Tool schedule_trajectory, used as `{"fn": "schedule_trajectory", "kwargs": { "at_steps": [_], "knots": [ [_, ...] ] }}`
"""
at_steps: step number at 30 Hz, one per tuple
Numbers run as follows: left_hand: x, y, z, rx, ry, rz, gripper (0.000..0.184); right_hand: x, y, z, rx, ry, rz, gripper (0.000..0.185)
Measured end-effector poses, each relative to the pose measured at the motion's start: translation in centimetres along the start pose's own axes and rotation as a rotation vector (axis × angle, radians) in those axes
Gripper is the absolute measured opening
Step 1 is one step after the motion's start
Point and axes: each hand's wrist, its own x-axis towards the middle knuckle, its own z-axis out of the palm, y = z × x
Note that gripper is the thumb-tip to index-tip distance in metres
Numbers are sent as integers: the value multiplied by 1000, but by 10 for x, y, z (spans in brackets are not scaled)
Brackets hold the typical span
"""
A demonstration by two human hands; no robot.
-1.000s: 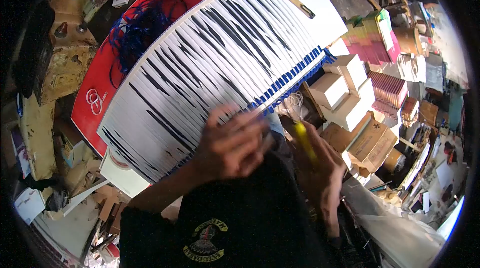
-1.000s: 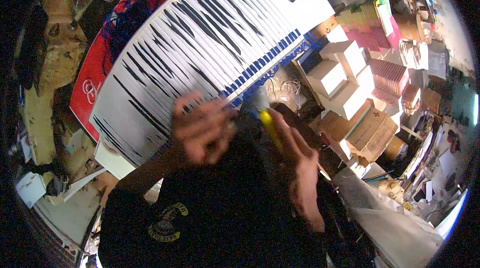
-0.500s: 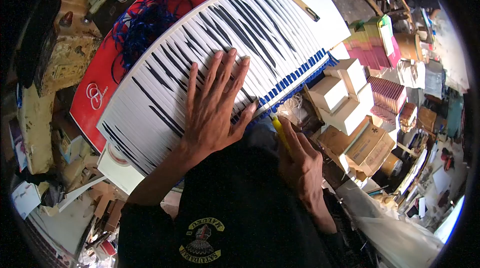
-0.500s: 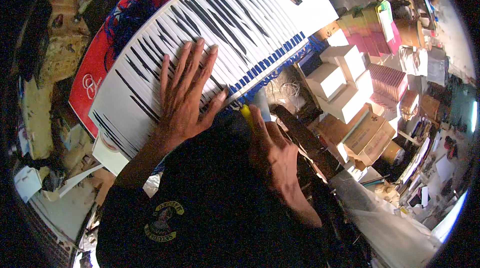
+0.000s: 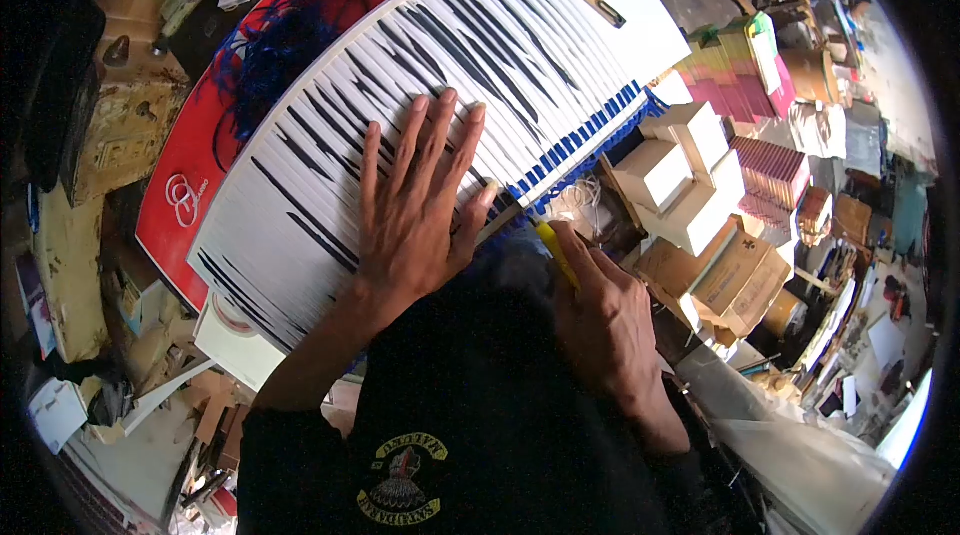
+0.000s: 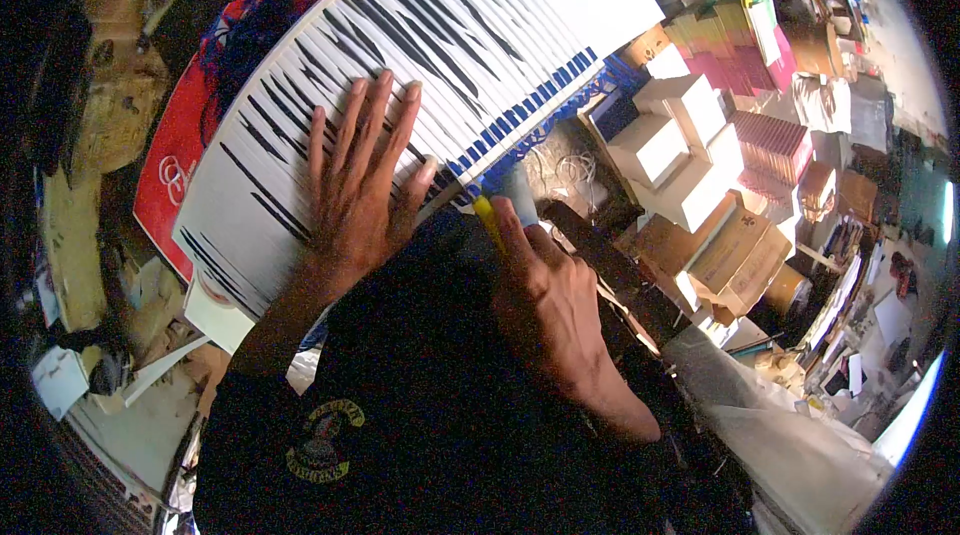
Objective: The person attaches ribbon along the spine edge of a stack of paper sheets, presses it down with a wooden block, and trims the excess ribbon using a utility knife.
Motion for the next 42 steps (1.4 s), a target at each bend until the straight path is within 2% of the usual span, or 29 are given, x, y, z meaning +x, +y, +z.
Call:
{"fn": "schedule_trajectory", "kwargs": {
  "at_steps": [9,11,12,14,16,18,24,26,30,32,40,42],
  "knots": [
    [0,1,-3,24,-26,-12,71,-3,27,4,-35,-23,-44,47],
    [-1,0,-3,-2,-1,-1,69,-22,55,13,-81,-185,-17,69],
    [-2,1,-2,-27,18,3,67,-27,47,7,-89,-188,-23,69],
    [-3,-1,-3,-26,-9,-2,67,-41,15,-13,96,25,63,44],
    [-2,-4,-6,-10,-30,27,68,-35,-2,-13,178,90,107,44],
    [-2,-4,-7,-53,-37,62,71,-25,-3,-3,279,181,43,42],
    [-3,-4,-11,-86,-46,100,79,-18,24,24,160,85,-54,44],
    [-4,-3,-10,-85,-44,97,79,-20,32,27,142,35,-133,90],
    [-4,-3,-10,-105,-27,96,79,-17,27,26,134,45,-149,87],
    [-3,-3,-10,-100,-33,94,78,-12,16,24,107,157,-140,45],
    [-4,-2,-11,-96,-32,85,77,-18,6,38,4,159,-57,53],
    [-4,-2,-10,-96,-25,76,72,-17,0,31,2,155,-31,53]
  ]
}}
